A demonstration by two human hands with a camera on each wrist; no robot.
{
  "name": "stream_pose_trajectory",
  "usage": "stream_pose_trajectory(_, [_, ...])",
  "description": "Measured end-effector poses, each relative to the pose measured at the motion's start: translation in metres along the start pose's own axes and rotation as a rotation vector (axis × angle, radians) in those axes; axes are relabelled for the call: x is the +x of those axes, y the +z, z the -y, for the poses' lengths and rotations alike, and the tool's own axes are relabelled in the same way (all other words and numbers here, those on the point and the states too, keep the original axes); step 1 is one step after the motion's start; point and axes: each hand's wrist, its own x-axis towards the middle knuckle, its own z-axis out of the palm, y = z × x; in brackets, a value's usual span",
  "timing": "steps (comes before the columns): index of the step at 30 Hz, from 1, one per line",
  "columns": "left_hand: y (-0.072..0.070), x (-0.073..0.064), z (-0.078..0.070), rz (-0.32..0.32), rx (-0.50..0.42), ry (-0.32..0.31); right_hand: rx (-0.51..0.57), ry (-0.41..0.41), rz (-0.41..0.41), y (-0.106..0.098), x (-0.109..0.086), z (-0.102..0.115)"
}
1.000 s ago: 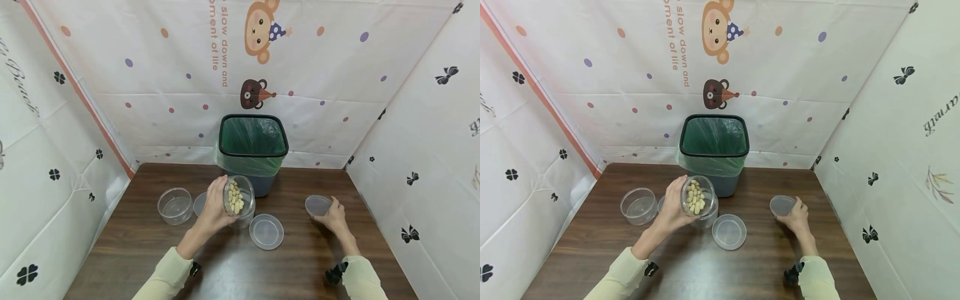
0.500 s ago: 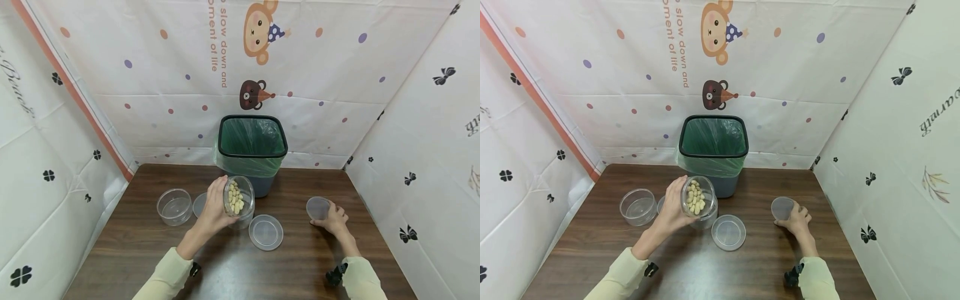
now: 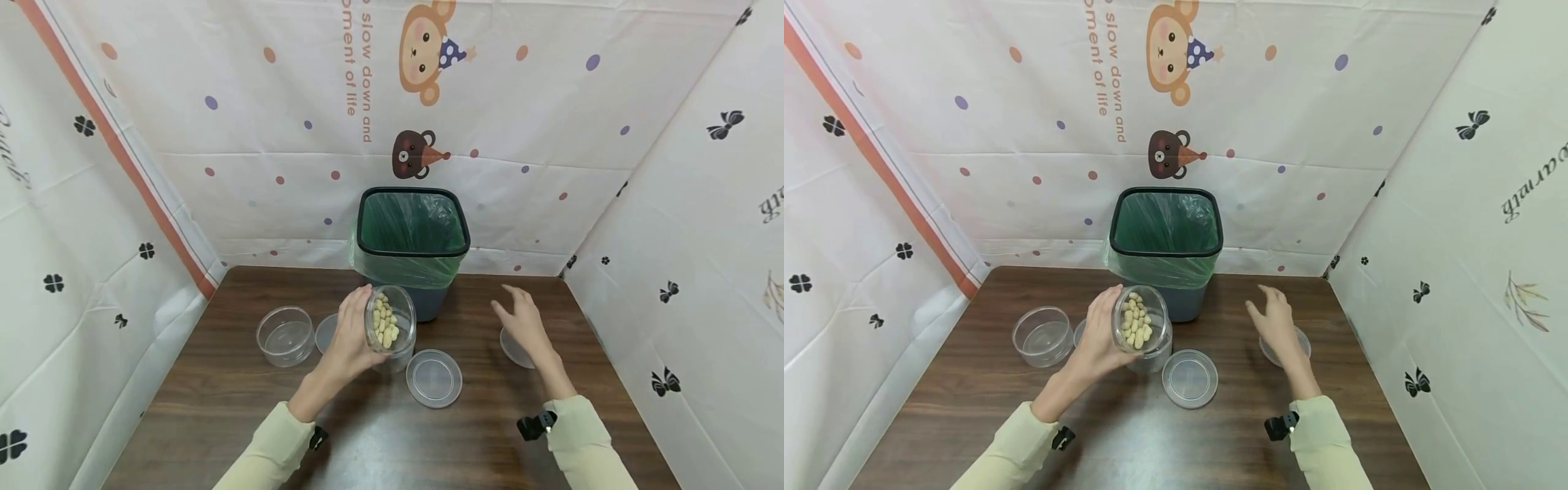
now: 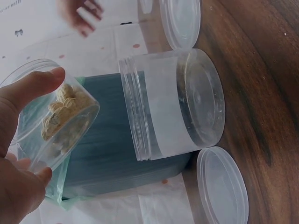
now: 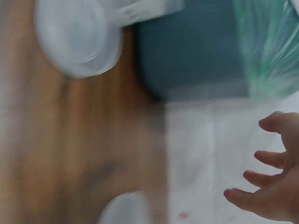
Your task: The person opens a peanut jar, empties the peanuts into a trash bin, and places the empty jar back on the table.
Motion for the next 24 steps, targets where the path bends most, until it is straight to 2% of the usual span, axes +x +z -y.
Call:
stream_pose_trajectory(5, [0.000,-0.001,-0.001,0.002,0.000,0.001,0.145,-0.042,-0.022,-0.019,0.014,0.044])
stream_pose_trajectory(9, [0.000,-0.002,-0.001,0.001,0.002,0.002,0.341,-0.026,0.042,-0.033,0.025,0.077])
stream_pose_trajectory(14, [0.000,-0.002,-0.001,-0.011,0.001,0.009,0.572,0.060,0.141,-0.041,0.041,0.109])
stream_pose_trajectory(20, [-0.002,-0.001,-0.002,-0.018,-0.008,0.012,0.726,0.142,0.214,-0.040,0.058,0.126])
stream_pose_trajectory(24, [-0.003,0.000,-0.002,-0.015,-0.017,0.006,0.764,0.191,0.223,-0.037,0.064,0.126])
